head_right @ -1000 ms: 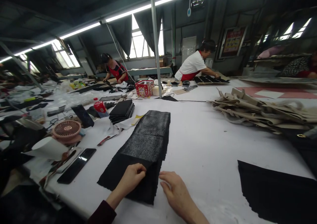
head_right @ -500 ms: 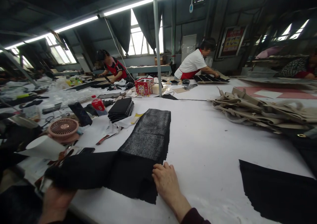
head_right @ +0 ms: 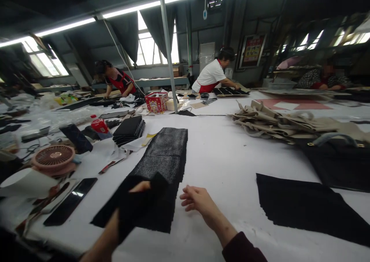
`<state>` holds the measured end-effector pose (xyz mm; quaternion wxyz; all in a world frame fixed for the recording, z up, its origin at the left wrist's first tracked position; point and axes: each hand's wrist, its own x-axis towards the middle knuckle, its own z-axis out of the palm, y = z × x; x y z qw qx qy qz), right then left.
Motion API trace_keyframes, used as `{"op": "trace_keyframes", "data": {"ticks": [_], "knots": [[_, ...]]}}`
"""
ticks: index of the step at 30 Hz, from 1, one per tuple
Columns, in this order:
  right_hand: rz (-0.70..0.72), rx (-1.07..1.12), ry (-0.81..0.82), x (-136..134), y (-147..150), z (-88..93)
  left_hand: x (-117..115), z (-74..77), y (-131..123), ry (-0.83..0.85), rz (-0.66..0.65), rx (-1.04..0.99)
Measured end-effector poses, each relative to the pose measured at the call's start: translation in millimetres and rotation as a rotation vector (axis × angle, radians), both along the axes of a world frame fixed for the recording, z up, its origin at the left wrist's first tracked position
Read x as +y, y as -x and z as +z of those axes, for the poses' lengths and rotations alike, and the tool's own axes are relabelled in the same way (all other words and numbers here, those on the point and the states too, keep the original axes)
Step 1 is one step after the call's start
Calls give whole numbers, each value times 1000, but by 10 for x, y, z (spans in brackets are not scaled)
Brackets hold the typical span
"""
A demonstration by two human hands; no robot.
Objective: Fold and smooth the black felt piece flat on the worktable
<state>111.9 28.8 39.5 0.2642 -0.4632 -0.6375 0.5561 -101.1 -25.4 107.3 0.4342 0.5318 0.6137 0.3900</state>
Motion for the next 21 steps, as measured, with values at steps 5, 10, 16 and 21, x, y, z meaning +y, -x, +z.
{"op": "trace_keyframes", "data": {"ticks": [5,10,16,21], "knots": [[-98,94,302,-15,-818,15,-246,-368,-1191,-288,-596,8],[-154,-96,201,-75,-1087,-61,-67,-632,-1321,-430,-696,467],[-277,-330,-145,-39,-789,-161,373,-740,-981,-431,-592,762],[-390,-478,-348,-123,-500,-368,490,-890,-986,-438,-571,807]]}}
